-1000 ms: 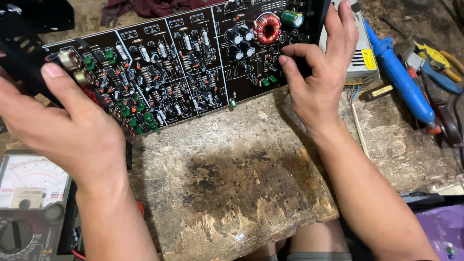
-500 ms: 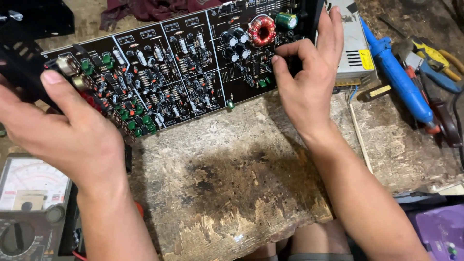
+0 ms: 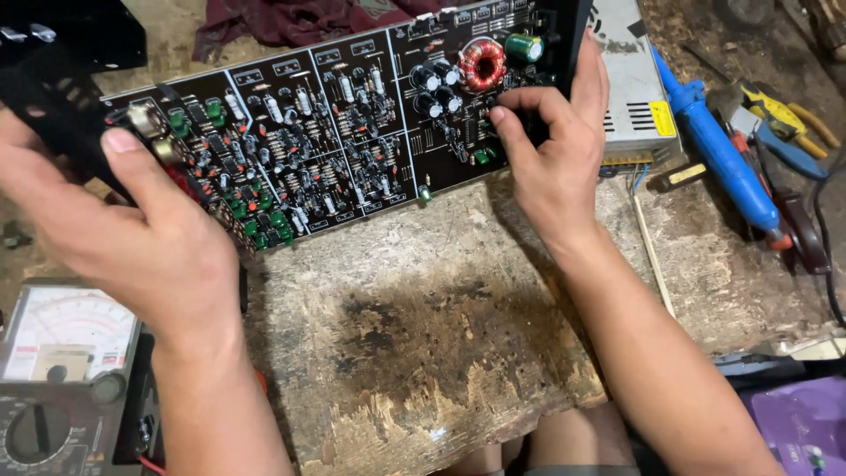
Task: Testing a circuit board with a multimeter and inspecting components on a repair bench.
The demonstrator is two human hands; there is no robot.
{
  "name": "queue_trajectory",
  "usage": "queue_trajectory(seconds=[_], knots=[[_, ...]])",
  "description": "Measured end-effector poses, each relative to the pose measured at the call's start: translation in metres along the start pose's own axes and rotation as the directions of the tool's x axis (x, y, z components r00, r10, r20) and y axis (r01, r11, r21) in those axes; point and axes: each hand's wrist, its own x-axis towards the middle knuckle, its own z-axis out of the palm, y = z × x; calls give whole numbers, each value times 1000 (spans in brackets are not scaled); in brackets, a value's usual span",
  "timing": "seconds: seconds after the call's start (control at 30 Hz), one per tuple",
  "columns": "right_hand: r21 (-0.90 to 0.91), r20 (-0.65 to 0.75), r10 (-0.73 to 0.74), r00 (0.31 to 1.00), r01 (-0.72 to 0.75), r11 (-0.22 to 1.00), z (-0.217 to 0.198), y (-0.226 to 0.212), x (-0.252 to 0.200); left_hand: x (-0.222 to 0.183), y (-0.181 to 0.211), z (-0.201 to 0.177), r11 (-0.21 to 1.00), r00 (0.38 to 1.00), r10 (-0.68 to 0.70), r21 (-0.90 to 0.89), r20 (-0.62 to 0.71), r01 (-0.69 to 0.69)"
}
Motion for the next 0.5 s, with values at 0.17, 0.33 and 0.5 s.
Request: queue_trajectory(seconds=[0.17, 0.33, 0.5], knots=[[90, 74, -89, 993, 83, 993, -8, 3, 1, 4, 4, -2, 1000, 999, -23, -11, 28, 24], [102, 127, -35, 991, 22, 995, -12, 5, 1, 4, 5, -3, 1000, 999, -21, -15, 31, 22], [112, 95, 20, 995, -31, 993, -9, 5, 1, 4, 6, -3, 1000, 1000, 4, -3, 23, -4]])
